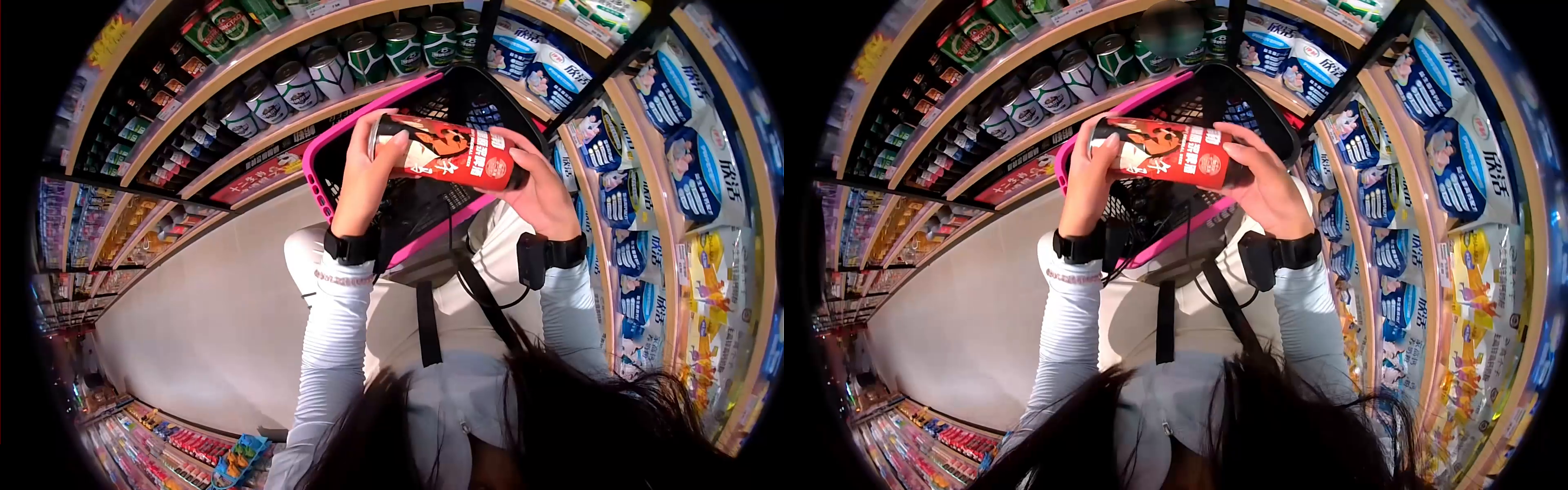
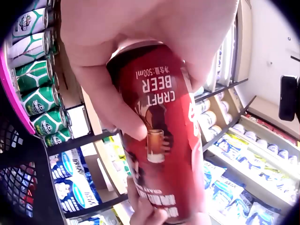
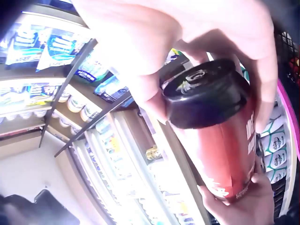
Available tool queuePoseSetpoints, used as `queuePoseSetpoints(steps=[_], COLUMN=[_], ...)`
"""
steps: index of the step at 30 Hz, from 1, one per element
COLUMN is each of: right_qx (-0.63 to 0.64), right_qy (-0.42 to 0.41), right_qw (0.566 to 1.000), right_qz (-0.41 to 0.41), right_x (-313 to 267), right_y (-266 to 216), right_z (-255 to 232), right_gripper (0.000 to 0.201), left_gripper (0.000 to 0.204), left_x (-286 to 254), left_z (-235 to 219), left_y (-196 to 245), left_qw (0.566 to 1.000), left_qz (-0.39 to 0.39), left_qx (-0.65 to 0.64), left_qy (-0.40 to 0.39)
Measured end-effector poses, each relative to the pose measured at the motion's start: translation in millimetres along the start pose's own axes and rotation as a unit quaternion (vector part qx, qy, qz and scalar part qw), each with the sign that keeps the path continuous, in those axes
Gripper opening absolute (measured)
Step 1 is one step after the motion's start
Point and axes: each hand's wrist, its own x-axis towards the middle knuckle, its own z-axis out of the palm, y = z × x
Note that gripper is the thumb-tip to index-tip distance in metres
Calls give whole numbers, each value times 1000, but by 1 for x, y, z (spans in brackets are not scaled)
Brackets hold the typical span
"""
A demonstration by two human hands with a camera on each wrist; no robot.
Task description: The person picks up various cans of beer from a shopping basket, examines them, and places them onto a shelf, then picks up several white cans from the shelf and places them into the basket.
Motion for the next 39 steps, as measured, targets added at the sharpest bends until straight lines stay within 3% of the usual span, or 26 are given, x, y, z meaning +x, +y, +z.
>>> queuePoseSetpoints(steps=[6,8,12,19,22,25,39], right_qx=[-10,-16,-5,12,-2,-112,-79], right_qy=[24,32,30,0,-17,7,-10], right_qw=[991,985,976,964,960,949,966], right_qz=[-128,-167,-217,-265,-278,-296,-244], right_x=[-29,-34,-45,-53,-53,-54,-46], right_y=[-9,-8,-6,-8,-7,-7,2], right_z=[26,32,45,63,62,66,64], right_gripper=[46,48,52,59,61,71,79], left_gripper=[55,55,73,83,83,82,78], left_x=[-56,-77,-98,-123,-124,-125,-125], left_z=[26,43,53,70,68,67,70], left_y=[-2,13,3,4,-4,-4,-5], left_qw=[993,982,975,990,987,983,991], left_qz=[100,158,209,132,145,164,125], left_qx=[1,96,69,26,49,68,-29], left_qy=[56,39,31,46,51,51,35])
